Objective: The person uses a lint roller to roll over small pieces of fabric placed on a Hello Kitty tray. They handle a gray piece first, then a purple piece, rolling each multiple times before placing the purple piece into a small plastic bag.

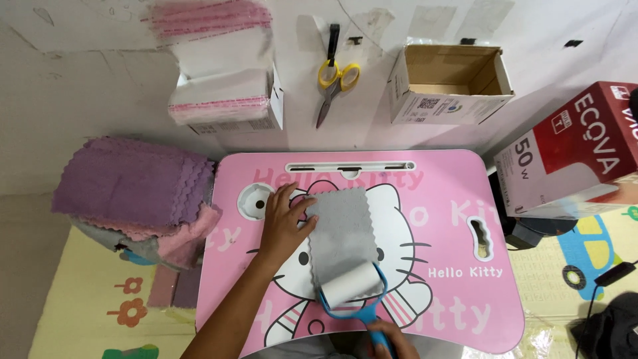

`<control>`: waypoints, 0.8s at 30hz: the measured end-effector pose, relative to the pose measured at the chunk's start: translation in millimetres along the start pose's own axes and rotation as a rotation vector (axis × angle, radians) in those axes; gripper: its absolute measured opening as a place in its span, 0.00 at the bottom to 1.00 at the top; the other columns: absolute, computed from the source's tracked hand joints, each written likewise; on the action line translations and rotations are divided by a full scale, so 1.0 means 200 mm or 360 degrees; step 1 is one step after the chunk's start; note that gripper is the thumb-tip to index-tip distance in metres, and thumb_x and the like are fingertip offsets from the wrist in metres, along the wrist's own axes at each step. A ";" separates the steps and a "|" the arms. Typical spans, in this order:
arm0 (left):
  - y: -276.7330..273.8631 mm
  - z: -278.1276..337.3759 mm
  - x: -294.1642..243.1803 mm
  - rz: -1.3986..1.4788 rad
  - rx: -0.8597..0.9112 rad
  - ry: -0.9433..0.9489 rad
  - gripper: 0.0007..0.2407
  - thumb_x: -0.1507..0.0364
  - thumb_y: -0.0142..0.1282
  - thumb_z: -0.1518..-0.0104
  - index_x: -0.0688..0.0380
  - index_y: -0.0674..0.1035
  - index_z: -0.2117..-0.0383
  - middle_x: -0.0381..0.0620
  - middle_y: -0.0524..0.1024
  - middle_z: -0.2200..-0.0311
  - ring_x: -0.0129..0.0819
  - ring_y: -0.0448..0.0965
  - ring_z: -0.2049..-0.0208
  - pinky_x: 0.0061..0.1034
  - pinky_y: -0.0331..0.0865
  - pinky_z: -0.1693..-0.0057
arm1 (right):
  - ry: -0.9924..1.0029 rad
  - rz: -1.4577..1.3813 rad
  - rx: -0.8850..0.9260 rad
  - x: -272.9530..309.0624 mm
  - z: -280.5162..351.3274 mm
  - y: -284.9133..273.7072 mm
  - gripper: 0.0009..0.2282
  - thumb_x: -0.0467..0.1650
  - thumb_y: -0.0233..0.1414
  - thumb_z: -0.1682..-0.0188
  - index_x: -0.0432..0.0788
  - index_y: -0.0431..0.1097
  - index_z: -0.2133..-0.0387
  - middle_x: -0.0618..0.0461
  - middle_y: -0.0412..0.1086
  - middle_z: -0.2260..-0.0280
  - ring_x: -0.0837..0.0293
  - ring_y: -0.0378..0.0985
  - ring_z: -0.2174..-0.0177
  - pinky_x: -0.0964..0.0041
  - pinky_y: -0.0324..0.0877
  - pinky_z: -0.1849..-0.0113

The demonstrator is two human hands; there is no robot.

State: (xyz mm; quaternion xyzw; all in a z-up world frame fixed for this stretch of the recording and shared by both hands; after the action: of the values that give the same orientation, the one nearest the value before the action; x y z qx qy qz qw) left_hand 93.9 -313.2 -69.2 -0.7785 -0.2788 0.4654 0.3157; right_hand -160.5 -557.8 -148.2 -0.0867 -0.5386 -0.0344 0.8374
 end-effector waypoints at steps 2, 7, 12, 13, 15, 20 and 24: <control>-0.01 -0.01 0.00 -0.0002 -0.0017 0.0011 0.14 0.65 0.63 0.43 0.47 0.82 0.50 0.51 0.64 0.37 0.53 0.58 0.34 0.51 0.53 0.31 | -0.0003 0.0136 -0.0110 0.28 -0.03 0.06 0.12 0.38 0.55 0.53 0.48 0.81 0.62 0.50 0.77 0.79 0.61 0.70 0.82 0.69 0.61 0.76; -0.07 -0.01 0.06 0.0467 -0.0098 -0.0321 0.14 0.66 0.44 0.33 0.52 0.79 0.47 0.47 0.66 0.41 0.43 0.63 0.35 0.39 0.59 0.33 | -0.0282 0.0342 0.0410 0.65 -0.32 0.33 0.13 0.36 0.45 0.44 0.53 0.71 0.50 0.56 0.73 0.70 0.64 0.68 0.77 0.69 0.69 0.72; -0.16 -0.03 0.09 0.0643 -0.0289 -0.0366 0.13 0.73 0.41 0.33 0.55 0.79 0.49 0.48 0.73 0.46 0.43 0.71 0.40 0.35 0.66 0.37 | -0.0109 0.0285 0.0505 0.86 -0.44 0.47 0.13 0.35 0.42 0.42 0.54 0.67 0.46 0.58 0.67 0.74 0.65 0.58 0.83 0.71 0.56 0.80; -0.16 -0.03 0.09 0.0655 -0.0303 -0.0363 0.14 0.72 0.40 0.33 0.55 0.79 0.49 0.47 0.74 0.47 0.42 0.73 0.41 0.33 0.68 0.39 | -0.0119 0.0218 0.0539 0.86 -0.45 0.48 0.14 0.35 0.41 0.42 0.53 0.66 0.45 0.57 0.66 0.73 0.65 0.57 0.84 0.71 0.56 0.82; -0.13 -0.02 0.11 0.0649 -0.0233 -0.0380 0.14 0.75 0.42 0.34 0.53 0.79 0.48 0.48 0.71 0.45 0.41 0.71 0.41 0.31 0.70 0.41 | -0.0125 0.0234 0.0501 0.80 -0.41 0.44 0.13 0.35 0.43 0.43 0.52 0.68 0.47 0.56 0.67 0.73 0.64 0.59 0.82 0.70 0.57 0.80; -0.05 -0.02 0.05 0.0482 0.0048 -0.0401 0.14 0.75 0.54 0.39 0.45 0.81 0.48 0.50 0.61 0.37 0.39 0.70 0.44 0.26 0.77 0.49 | -0.0317 0.0367 0.0422 0.55 -0.21 0.24 0.14 0.35 0.45 0.45 0.50 0.71 0.49 0.57 0.73 0.46 0.61 0.79 0.59 0.66 0.72 0.55; -0.03 -0.01 0.01 0.0079 -0.0042 -0.0044 0.14 0.71 0.62 0.42 0.50 0.81 0.48 0.54 0.63 0.38 0.52 0.62 0.38 0.46 0.64 0.36 | 0.0087 0.0039 0.0125 0.07 -0.05 0.02 0.14 0.35 0.53 0.51 0.46 0.77 0.55 0.46 0.78 0.72 0.57 0.69 0.81 0.66 0.63 0.75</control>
State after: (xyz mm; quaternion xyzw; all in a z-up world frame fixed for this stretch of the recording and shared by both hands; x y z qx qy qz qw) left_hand 96.9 -307.7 -64.8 -0.7828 -0.2697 0.4801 0.2899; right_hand -144.7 -555.8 -141.2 -0.0593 -0.5153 -0.0053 0.8549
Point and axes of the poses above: each hand's wrist, its own z-axis away from the middle knuckle, its own y-axis out of the palm, x = y × z, the point moved 7 cm from there along -z, towards the middle knuckle
